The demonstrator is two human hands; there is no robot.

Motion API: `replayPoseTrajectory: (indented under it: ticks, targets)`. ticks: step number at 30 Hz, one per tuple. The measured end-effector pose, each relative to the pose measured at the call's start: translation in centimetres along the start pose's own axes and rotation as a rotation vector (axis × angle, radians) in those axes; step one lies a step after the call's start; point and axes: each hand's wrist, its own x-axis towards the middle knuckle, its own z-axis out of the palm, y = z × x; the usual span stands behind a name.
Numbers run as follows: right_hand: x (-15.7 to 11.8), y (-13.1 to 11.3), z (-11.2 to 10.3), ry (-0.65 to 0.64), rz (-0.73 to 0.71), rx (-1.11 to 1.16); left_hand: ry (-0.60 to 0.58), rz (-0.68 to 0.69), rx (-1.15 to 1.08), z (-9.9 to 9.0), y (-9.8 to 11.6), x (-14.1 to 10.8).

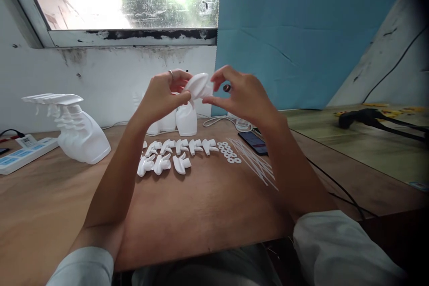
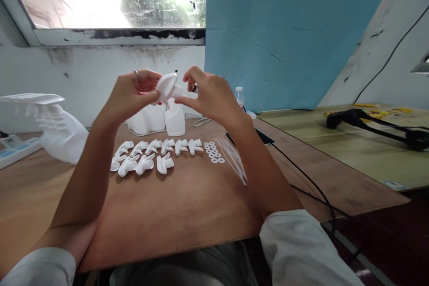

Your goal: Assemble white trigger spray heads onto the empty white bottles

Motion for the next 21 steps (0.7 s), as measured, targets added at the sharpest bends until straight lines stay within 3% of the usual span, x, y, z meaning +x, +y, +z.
replayPoseTrajectory:
  ticks: [2,7,13,21]
  targets:
    - [0.2,0.2,0.3,0.011,-0.005,-0.043,0.025,-0.012,-0.046,-0.6,-0.3,0.2]
    - [0.3,-0.5,1.4,0.010,-0.171,-0.083,0.037,-0.033,-0.087,-0.6,0.4,-0.2]
    - [0.0,-1.7,2.5,0.060,-0.230,-0.084,-0.065,0.045,0.053,0.1,1.5,-0.8]
    - [-0.4,-3.2,2.1,0.083,-0.220,-0.142,0.074,0.124,0.244,-0.1,2.2,-1.2]
